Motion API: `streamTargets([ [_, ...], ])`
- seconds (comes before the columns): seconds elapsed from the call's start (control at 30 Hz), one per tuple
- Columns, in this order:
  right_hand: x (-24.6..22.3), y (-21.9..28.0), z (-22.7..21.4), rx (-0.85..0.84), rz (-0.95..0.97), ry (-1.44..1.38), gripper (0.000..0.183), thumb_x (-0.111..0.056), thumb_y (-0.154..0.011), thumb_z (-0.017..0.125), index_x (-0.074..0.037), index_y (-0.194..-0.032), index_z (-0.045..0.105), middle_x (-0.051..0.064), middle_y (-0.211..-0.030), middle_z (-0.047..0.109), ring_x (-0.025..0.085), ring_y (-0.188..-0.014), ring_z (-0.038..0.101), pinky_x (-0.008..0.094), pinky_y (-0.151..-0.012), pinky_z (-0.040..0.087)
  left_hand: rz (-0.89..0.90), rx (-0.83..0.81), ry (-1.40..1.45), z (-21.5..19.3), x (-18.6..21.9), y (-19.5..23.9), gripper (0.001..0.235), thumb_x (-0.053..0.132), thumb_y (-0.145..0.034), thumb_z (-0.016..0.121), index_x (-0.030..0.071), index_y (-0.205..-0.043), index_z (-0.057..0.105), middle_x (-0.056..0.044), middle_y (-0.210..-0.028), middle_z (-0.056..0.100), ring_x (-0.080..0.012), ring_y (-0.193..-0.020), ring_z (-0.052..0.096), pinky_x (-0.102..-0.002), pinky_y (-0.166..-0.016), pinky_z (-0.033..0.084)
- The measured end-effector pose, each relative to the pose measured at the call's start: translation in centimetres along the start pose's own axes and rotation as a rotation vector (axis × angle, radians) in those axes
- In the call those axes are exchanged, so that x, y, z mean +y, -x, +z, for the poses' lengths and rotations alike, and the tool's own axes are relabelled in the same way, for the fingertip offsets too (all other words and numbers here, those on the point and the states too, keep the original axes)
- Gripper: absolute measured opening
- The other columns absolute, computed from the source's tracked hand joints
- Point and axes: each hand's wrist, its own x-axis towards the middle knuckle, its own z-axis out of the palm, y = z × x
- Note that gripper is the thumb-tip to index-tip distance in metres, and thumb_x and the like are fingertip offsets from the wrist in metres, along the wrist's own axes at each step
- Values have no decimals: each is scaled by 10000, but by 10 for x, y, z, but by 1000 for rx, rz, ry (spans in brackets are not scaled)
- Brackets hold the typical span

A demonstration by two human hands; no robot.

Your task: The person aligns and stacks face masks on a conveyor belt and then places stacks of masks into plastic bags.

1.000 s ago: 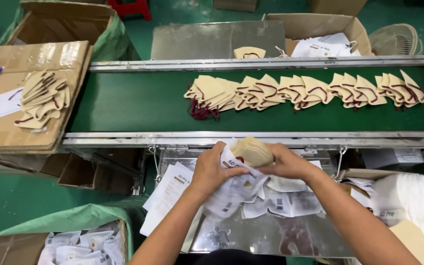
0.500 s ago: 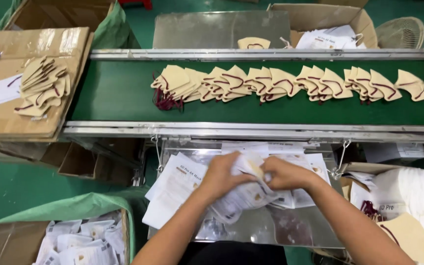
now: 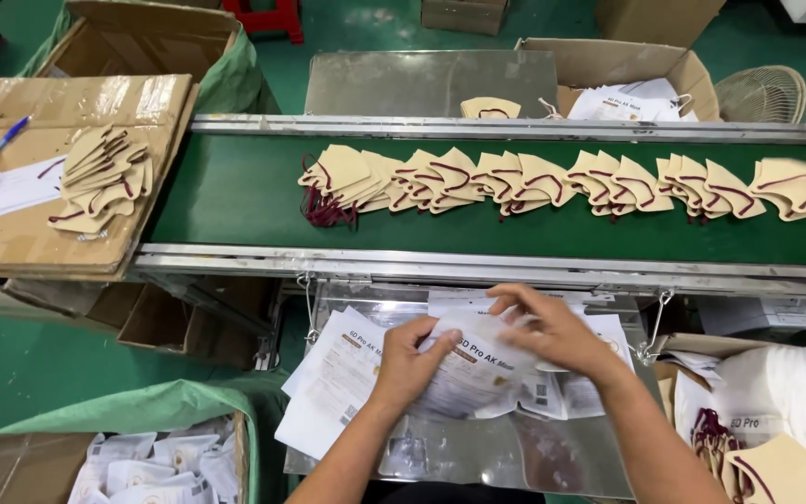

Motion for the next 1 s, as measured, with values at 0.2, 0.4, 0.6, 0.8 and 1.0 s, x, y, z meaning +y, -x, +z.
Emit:
streamTargets([
  [0.2,13,-9,47,121,-213,123,303,-277,-870,742,-8,-1009,723,95,-838,752,172,-740,683,348,-678,559,9,-8,-138,1,2,-1,171,162,-854,758,16,-939,783,-62,-822,747,-153,-712,686,-298,-652,544],
  [0.4,32,37,61,19,140,38,286,-301,-906,704,-34,-995,750,78,-799,760,159,-732,683,318,-700,549,-366,1,36,-14,-10,1,185,161,-851,745,-17,-897,766,-103,-774,766,-162,-653,707,-289,-609,571],
  [0.6,172,124,-45,567,439,24,296,-312,-899,778,-17,-919,801,112,-824,738,168,-733,628,349,-683,515,-653,321,438,-7,-40,-38,392,256,-919,658,-84,-1111,622,-134,-783,762,-226,-614,754,-376,-620,608],
  [0.8,196,100,-50,768,687,116,532,-398,-917,758,-104,-1311,555,164,-1122,667,245,-936,654,356,-768,525,-762,86,6,34,-109,-42,867,273,-756,855,81,-1454,377,-103,-1097,608,-283,-919,745,-408,-782,630],
  [1.0,173,86,-29,613,536,-547,634,-307,-871,714,-196,-1455,494,154,-1370,542,251,-1201,529,415,-933,477,-670,104,127,69,-146,2,1006,386,-724,858,59,-1503,311,-203,-1263,648,-313,-1075,727,-375,-886,629],
])
